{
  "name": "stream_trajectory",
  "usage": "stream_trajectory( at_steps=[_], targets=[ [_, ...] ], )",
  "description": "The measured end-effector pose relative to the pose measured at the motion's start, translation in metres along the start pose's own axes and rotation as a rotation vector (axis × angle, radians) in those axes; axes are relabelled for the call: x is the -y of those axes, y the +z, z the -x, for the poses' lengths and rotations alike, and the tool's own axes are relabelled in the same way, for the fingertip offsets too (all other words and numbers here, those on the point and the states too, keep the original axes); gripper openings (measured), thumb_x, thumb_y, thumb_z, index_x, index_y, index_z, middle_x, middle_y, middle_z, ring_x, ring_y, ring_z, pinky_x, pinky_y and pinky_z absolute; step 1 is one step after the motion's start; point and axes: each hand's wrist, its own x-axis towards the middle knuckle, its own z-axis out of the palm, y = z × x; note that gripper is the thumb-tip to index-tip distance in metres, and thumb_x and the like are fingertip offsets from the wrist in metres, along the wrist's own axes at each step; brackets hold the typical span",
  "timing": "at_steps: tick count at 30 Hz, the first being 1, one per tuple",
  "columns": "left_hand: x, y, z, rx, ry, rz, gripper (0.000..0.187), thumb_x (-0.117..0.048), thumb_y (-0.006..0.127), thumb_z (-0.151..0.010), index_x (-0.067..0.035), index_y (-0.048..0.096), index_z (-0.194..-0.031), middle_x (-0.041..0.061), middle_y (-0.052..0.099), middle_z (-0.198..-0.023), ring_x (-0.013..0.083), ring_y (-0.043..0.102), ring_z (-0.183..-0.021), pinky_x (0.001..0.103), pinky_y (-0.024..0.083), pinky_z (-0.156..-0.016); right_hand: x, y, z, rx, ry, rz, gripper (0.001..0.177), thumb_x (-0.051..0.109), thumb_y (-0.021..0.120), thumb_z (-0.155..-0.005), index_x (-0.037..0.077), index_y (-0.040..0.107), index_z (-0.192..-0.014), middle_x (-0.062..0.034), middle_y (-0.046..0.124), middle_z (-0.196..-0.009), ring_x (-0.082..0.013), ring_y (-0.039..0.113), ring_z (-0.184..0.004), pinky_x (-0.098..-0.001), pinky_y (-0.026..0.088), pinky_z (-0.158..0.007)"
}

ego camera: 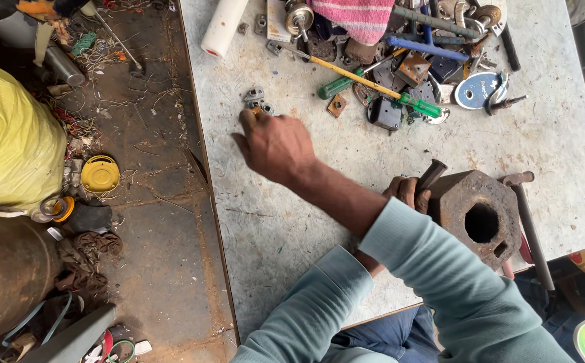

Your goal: The person uses a hammer and chisel to strike small metal lock components on a hexagonal anvil. They repeatedly pick up individual pieces, position them, and tap them with the hammer, then set them aside on the workbench.

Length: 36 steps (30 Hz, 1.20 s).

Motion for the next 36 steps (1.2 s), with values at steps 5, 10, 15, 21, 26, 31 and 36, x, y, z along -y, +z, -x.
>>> stream_trajectory(
  at_steps=[5,10,15,21,26,31,36],
  targets=[
    [-0.006,0.005,0.007,-0.142,0.040,-0.040,0.027,-0.028,0.070,-0.092,-0.007,0.070,-0.109,0.013,0.070,-0.103,0.0321,0.070,-0.095,0.043,0.057,-0.079,-0.050,-0.041,-0.037,-0.146,0.067,0.154,0.026,0.029,0.056,-0.106,0.007,0.068,-0.104,-0.0080,0.069,-0.081,-0.0154,0.056,-0.051,-0.0328,0.049,-0.037],
    [-0.010,0.010,0.009,-0.238,0.063,-0.066,0.027,-0.027,0.073,-0.089,-0.008,0.071,-0.108,0.014,0.071,-0.105,0.0332,0.070,-0.097,0.044,0.058,-0.079,-0.103,-0.060,-0.065,-0.472,-0.149,0.081,0.009,0.017,0.066,-0.101,0.012,0.074,-0.100,-0.0067,0.073,-0.099,-0.0224,0.069,-0.080,-0.0406,0.058,-0.066],
    [0.001,0.025,0.013,-0.314,0.226,-0.129,0.023,-0.031,0.075,-0.092,-0.011,0.070,-0.101,0.010,0.072,-0.100,0.0316,0.070,-0.096,0.043,0.057,-0.078,-0.110,-0.036,-0.116,-0.429,-0.212,0.228,0.024,0.006,0.062,-0.091,0.008,0.073,-0.112,-0.0132,0.073,-0.107,-0.0371,0.063,-0.105,-0.0507,0.054,-0.081],
    [0.013,0.050,0.018,-0.230,0.155,-0.087,0.022,-0.028,0.073,-0.087,-0.007,0.069,-0.093,0.014,0.069,-0.096,0.0325,0.070,-0.090,0.045,0.057,-0.077,-0.101,-0.011,-0.144,-0.287,-0.215,0.363,0.027,0.006,0.063,-0.087,0.002,0.070,-0.112,-0.0177,0.073,-0.095,-0.0427,0.057,-0.118,-0.0594,0.043,-0.095],
    [0.004,0.042,0.012,-0.200,0.118,-0.089,0.018,-0.020,0.071,-0.082,-0.004,0.067,-0.086,0.018,0.067,-0.093,0.0342,0.070,-0.086,0.045,0.057,-0.077,-0.090,-0.027,-0.131,-0.175,-0.299,0.248,0.022,0.002,0.063,-0.084,0.004,0.073,-0.104,-0.0164,0.073,-0.091,-0.0371,0.063,-0.102,-0.0553,0.044,-0.092],
    [-0.021,0.012,0.001,-0.227,-0.032,-0.034,0.018,-0.012,0.070,-0.077,0.003,0.064,-0.085,0.025,0.064,-0.096,0.0390,0.069,-0.082,0.049,0.057,-0.075,-0.086,-0.052,-0.093,0.037,-0.137,-0.071,0.017,0.010,0.057,-0.108,0.001,0.070,-0.115,-0.0154,0.072,-0.090,-0.0255,0.069,-0.066,-0.0427,0.057,-0.061],
    [-0.035,-0.011,-0.001,-0.276,-0.061,0.113,0.020,-0.009,0.062,-0.089,0.006,0.061,-0.103,0.024,0.064,-0.099,0.0408,0.068,-0.082,0.051,0.056,-0.072,-0.087,-0.071,-0.065,0.057,-0.056,-0.744,0.023,0.006,0.057,-0.104,0.000,0.068,-0.123,-0.0110,0.076,-0.106,-0.0164,0.079,-0.089,-0.0274,0.066,-0.075]
  ],
)
